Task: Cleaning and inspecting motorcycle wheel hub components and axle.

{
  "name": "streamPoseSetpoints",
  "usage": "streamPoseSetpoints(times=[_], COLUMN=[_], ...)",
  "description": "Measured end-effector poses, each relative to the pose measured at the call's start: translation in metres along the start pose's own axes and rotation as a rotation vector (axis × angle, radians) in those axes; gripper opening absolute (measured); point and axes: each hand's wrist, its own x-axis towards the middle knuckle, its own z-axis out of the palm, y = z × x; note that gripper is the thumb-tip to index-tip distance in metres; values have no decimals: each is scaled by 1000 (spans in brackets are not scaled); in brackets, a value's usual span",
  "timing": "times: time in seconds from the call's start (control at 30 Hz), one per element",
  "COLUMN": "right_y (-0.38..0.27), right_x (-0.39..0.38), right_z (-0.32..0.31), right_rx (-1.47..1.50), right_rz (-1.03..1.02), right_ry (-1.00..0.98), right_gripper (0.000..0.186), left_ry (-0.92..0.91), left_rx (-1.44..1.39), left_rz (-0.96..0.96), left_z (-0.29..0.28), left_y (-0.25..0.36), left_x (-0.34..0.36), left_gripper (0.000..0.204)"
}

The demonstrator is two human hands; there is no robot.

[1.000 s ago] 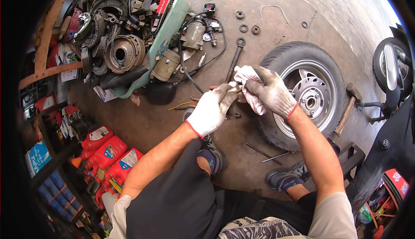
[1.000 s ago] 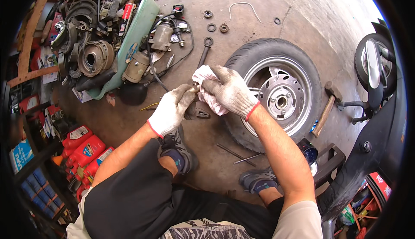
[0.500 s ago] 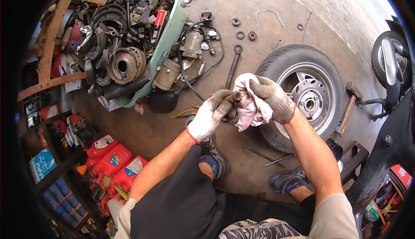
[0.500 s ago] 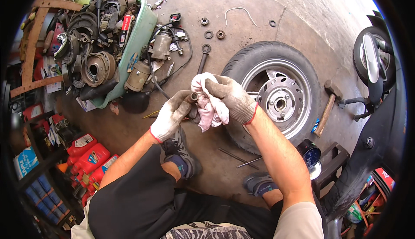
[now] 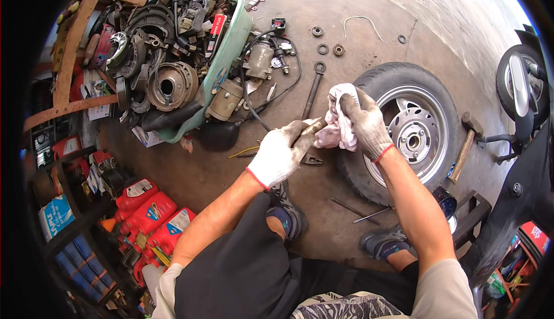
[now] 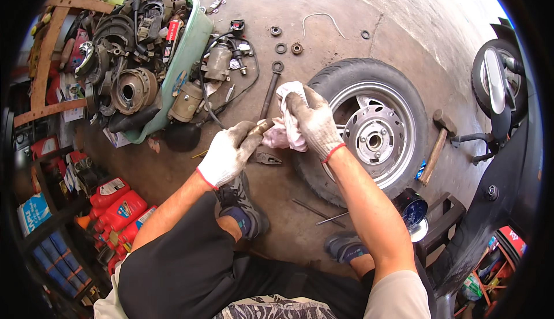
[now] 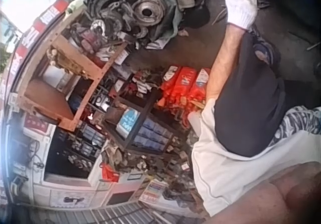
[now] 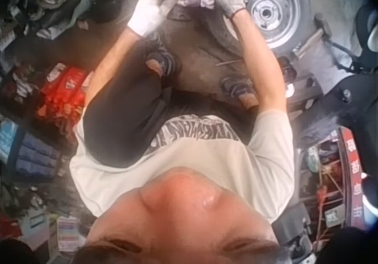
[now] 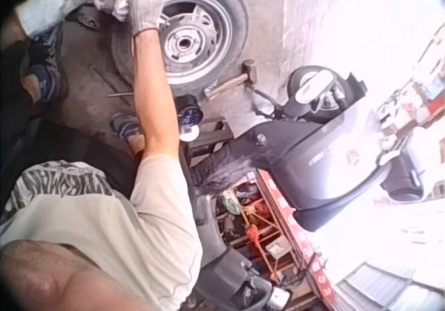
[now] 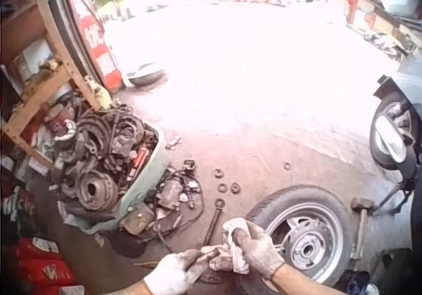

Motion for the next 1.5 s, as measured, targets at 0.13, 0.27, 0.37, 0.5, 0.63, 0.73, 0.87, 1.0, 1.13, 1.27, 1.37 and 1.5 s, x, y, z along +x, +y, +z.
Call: streamPoseSetpoints(times=[0.13,0.27,0.37,0.5,0.63,0.73,0.87,1.0,1.13,1.27,1.37,1.5], right_y=[-15,8,20,-5,-2,0,7,17,-4,-23,-25,-12], right_x=[-16,-13,6,10,-9,-8,-10,-6,-4,2,-5,-18], right_z=[4,21,17,14,10,20,23,2,5,2,2,21], right_rx=[-788,-1068,-1020,-296,-649,-396,-632,-1269,-584,-546,-817,-1012], right_rz=[-586,-801,-534,-53,-130,-68,-222,-723,-295,-265,-387,-570], right_ry=[-220,-111,-49,-119,-53,-57,-66,-100,54,-14,-64,-171], right_gripper=[24,19,22,37,37,33,25,23,32,34,33,30], left_ry=[39,94,117,202,204,184,242,223,134,64,28,69], left_rx=[127,367,298,237,207,-567,-701,-571,-607,-426,-251,127], left_rz=[65,384,286,260,142,-77,-182,-154,-189,-192,-149,14], left_z=[-1,14,17,10,7,14,21,20,13,10,12,12], left_y=[-17,-27,-12,-19,-18,-11,-17,-20,-30,-25,-28,-16], left_x=[-1,6,4,0,3,8,9,10,11,11,11,8], left_gripper=[24,23,26,26,25,34,36,34,29,24,26,33])
